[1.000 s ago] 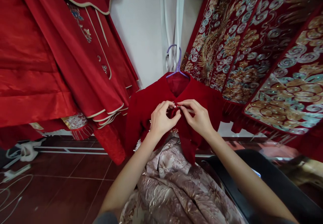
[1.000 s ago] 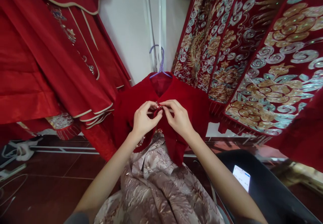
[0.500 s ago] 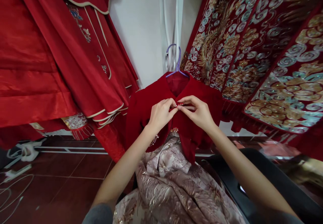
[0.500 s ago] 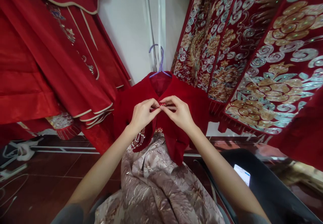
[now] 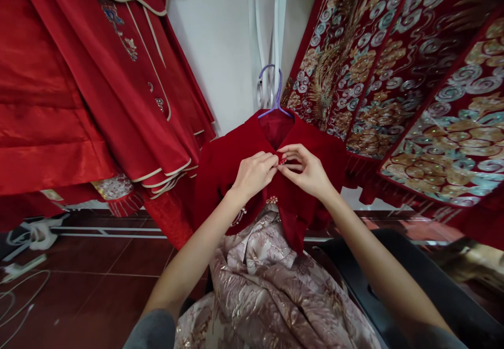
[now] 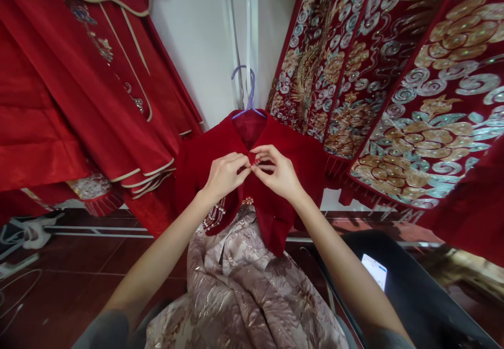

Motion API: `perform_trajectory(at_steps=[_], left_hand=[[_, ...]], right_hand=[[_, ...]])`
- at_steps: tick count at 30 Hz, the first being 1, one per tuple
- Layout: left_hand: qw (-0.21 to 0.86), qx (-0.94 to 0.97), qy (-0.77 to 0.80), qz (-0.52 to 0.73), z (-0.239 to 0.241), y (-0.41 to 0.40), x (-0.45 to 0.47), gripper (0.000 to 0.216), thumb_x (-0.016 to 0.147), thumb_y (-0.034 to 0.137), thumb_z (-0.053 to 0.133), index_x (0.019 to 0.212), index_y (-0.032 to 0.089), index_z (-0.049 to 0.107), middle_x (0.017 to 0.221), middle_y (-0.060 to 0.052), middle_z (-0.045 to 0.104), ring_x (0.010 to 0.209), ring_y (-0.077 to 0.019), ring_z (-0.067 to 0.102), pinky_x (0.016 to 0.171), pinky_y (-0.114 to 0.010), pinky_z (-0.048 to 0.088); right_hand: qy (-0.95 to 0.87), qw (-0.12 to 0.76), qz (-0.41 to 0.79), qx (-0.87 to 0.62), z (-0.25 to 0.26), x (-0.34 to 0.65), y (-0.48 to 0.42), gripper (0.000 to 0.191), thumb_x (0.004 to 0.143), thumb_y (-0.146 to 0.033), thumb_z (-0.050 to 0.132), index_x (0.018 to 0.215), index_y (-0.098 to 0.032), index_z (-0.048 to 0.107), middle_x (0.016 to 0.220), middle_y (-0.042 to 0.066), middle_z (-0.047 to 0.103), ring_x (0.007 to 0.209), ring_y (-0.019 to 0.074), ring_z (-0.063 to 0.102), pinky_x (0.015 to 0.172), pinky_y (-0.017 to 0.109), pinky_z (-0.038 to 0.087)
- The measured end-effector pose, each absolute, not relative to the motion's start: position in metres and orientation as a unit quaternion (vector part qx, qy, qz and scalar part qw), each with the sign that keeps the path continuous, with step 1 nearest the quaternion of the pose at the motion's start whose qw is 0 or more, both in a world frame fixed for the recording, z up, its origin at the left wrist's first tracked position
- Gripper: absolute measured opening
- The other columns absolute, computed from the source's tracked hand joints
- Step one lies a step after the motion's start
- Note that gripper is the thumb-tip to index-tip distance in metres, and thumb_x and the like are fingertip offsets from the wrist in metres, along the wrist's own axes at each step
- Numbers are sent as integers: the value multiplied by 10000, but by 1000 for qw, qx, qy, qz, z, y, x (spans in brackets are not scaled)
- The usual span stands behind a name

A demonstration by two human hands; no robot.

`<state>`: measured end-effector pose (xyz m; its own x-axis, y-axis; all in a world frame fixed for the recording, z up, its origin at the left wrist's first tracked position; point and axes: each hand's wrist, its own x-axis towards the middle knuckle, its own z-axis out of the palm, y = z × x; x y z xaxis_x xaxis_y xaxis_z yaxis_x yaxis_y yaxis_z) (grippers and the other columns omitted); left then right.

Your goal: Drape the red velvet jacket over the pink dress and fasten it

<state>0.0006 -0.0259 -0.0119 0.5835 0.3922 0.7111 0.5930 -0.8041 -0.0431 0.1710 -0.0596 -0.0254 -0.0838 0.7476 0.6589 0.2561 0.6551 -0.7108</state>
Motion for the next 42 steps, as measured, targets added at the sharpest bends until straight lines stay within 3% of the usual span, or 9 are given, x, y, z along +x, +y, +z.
perform_trajectory(at_steps=[4,8,12,20,27,33,36,39,42], left_hand=[[77,-874,-292,-381,-17,-31,2,125,915,220,513,860,200,623,858,-39,659,863,-163,601,664,-243,446],[-210,-779,-309,-503,-38,-38,3,185,888,367,573,967,205,616,990,-49,670,824,-141,631,686,-234,511],[-453,-646,-290,-541,-61,-47,4,315,888,464,536,1054,213,626,1133,-79,656,909,-170,644,679,-267,563],[-627,-532,-228,-521,-84,-68,15,510,938,572,350,1175,244,661,1366,-53,573,1328,-212,459,1089,-370,389],[-633,-350,-315,-614,-105,-74,24,336,769,468,590,836,154,689,873,-69,733,888,-201,688,861,-332,509],[-625,-356,-320,-617,-112,-78,18,251,722,417,622,752,168,631,662,6,649,623,-138,606,647,-265,468],[-523,-435,-355,-641,-109,-84,14,284,780,406,633,643,172,549,560,48,518,528,-92,482,552,-223,391],[-355,-466,-411,-698,-103,-89,12,290,829,399,626,674,176,525,608,45,486,557,-83,456,556,-207,383],[-236,-458,-439,-736,-100,-90,11,219,846,388,627,899,185,563,865,-12,563,722,-101,536,672,-215,451]], right_hand=[[-674,611,233,-344,-34,167,-56,350,769,-284,680,1074,-259,510,1037,30,554,971,162,597,862,318,563],[-593,664,305,-338,-67,156,-65,469,802,-359,652,1182,-303,383,1121,37,512,1027,166,597,973,375,507],[-617,628,260,-396,-109,143,-88,697,705,-288,755,1246,-272,315,1245,91,454,1182,221,515,1036,421,448],[-522,649,392,-391,-100,155,-119,244,839,-266,582,1058,-266,475,984,13,588,902,147,616,854,311,526],[-588,633,292,-410,-98,153,-126,150,856,-316,636,993,-254,630,1049,47,588,970,168,600,853,303,528],[-616,601,274,-429,-100,133,-130,207,866,-382,631,1023,-266,699,1071,67,572,929,187,620,824,335,546],[-613,603,235,-453,-95,127,-126,215,848,-412,650,973,-245,701,992,64,592,873,187,609,810,346,528],[-615,594,239,-459,-87,121,-121,241,793,-434,706,907,-222,697,877,49,613,781,174,590,745,323,519],[-598,593,336,-422,-83,113,-114,276,763,-433,734,896,-200,666,761,19,619,682,147,587,655,278,521]])
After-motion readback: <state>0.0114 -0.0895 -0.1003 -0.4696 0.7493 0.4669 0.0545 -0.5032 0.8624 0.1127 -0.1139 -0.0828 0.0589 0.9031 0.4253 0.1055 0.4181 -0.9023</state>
